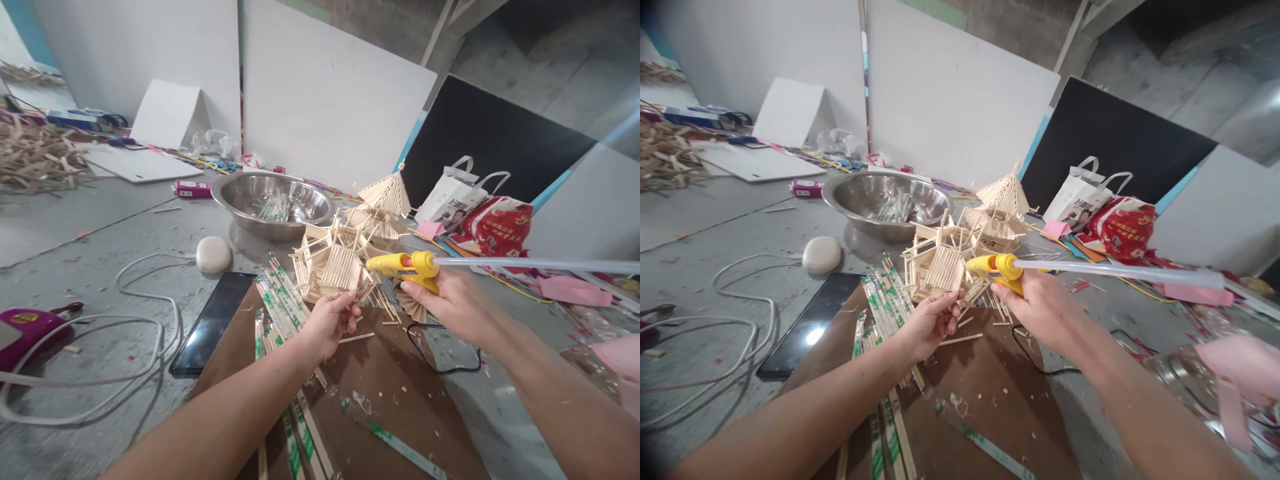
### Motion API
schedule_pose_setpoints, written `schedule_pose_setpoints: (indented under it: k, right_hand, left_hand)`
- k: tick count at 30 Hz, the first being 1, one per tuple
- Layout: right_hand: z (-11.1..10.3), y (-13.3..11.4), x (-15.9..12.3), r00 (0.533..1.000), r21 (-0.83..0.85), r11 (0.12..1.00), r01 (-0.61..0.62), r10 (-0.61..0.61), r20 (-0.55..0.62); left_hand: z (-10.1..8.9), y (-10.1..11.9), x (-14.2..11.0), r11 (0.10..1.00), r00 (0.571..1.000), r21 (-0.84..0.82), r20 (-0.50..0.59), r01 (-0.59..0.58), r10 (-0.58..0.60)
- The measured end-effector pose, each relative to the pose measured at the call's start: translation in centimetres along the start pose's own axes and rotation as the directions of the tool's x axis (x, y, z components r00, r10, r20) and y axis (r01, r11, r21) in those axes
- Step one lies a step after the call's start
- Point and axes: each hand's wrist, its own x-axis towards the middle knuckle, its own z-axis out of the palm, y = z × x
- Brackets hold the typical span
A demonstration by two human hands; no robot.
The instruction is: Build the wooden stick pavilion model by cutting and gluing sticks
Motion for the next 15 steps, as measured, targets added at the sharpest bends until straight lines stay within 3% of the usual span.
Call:
schedule_pose_setpoints:
  k: [15]
  right_hand:
    - [0.09,0.2,-0.07,1.0,0.076,0.997,-0.028,0.028,0.003]
  left_hand:
    - [0.14,0.05,-0.15,1.0,1.0,0.017,-0.014,0.001,-0.001]
